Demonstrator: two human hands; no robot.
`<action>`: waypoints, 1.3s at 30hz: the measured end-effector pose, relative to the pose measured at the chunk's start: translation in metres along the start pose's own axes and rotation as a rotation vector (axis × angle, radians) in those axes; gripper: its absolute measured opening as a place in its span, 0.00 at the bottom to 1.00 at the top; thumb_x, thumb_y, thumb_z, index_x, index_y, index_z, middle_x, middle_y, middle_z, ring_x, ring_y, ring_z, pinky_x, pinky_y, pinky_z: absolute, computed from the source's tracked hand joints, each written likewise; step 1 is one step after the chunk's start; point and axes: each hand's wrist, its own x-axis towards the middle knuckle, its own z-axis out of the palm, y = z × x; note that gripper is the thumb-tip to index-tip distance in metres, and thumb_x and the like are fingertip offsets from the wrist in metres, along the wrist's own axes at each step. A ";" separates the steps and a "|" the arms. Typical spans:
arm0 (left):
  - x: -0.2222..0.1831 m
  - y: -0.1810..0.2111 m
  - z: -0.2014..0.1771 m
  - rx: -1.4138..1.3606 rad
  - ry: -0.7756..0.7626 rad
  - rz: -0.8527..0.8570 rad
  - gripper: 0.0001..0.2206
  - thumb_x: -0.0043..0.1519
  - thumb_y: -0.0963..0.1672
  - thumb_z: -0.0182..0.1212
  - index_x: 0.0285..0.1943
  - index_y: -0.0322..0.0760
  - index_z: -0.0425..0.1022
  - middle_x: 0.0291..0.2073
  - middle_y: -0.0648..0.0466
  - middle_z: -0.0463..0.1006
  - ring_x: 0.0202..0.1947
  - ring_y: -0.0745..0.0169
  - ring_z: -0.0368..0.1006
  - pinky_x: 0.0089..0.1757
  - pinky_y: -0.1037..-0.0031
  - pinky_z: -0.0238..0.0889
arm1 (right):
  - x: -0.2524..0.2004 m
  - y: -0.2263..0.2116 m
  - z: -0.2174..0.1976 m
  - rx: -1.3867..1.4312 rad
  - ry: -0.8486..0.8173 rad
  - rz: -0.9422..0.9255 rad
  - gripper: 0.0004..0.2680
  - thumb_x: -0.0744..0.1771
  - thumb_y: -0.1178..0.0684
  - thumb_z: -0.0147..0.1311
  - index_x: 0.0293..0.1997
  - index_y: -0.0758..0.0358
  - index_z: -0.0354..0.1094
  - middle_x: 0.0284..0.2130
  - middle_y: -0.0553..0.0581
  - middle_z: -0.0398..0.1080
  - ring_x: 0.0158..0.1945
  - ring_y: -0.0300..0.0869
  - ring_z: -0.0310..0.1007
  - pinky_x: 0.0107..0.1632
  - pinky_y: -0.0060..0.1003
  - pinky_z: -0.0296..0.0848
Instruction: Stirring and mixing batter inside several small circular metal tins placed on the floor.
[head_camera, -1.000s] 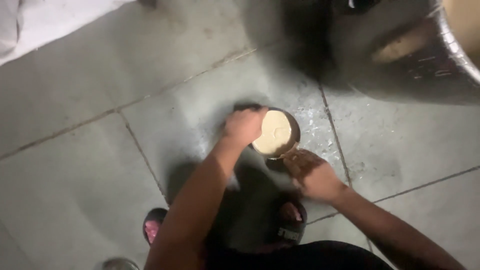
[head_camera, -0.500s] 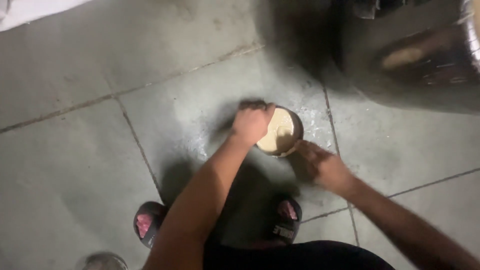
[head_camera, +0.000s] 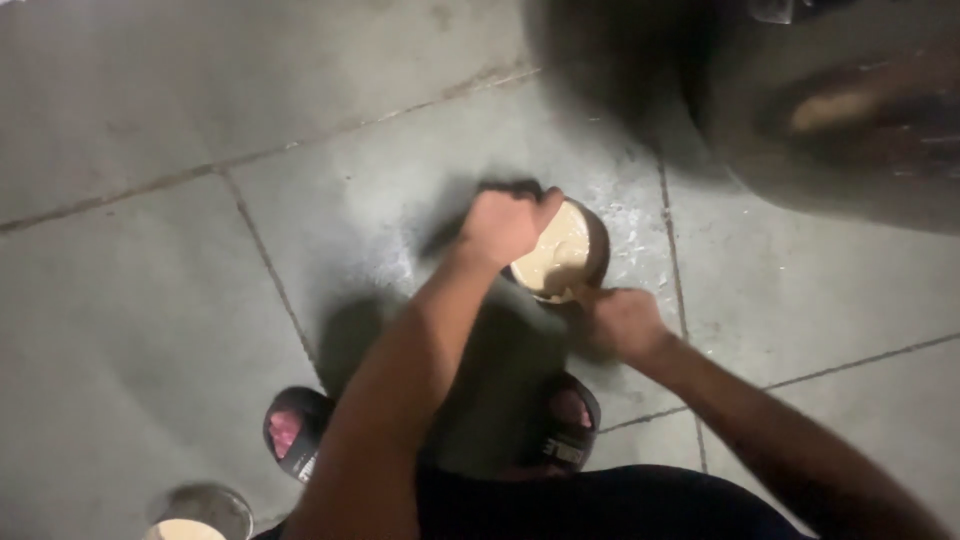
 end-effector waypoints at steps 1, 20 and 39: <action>-0.001 0.001 0.010 -0.001 -0.004 -0.004 0.19 0.62 0.41 0.49 0.64 0.43 0.68 0.29 0.46 0.83 0.24 0.47 0.80 0.25 0.58 0.71 | 0.000 -0.009 -0.003 0.003 -0.003 -0.003 0.15 0.63 0.49 0.55 0.54 0.59 0.72 0.23 0.58 0.77 0.21 0.48 0.76 0.23 0.43 0.74; -0.134 0.123 0.023 -1.480 0.040 -0.861 0.36 0.63 0.51 0.47 0.80 0.42 0.40 0.42 0.43 0.81 0.41 0.48 0.78 0.45 0.60 0.72 | 0.006 -0.027 -0.020 1.136 0.074 0.403 0.16 0.71 0.49 0.46 0.65 0.61 0.69 0.33 0.58 0.77 0.32 0.43 0.76 0.36 0.39 0.77; -0.077 0.035 -0.015 -0.305 -0.263 -0.361 0.21 0.74 0.52 0.38 0.47 0.37 0.76 0.32 0.44 0.83 0.33 0.46 0.81 0.39 0.56 0.74 | 0.030 -0.057 -0.071 -0.243 -0.430 0.144 0.37 0.66 0.30 0.44 0.78 0.64 0.33 0.76 0.67 0.30 0.79 0.51 0.29 0.75 0.55 0.28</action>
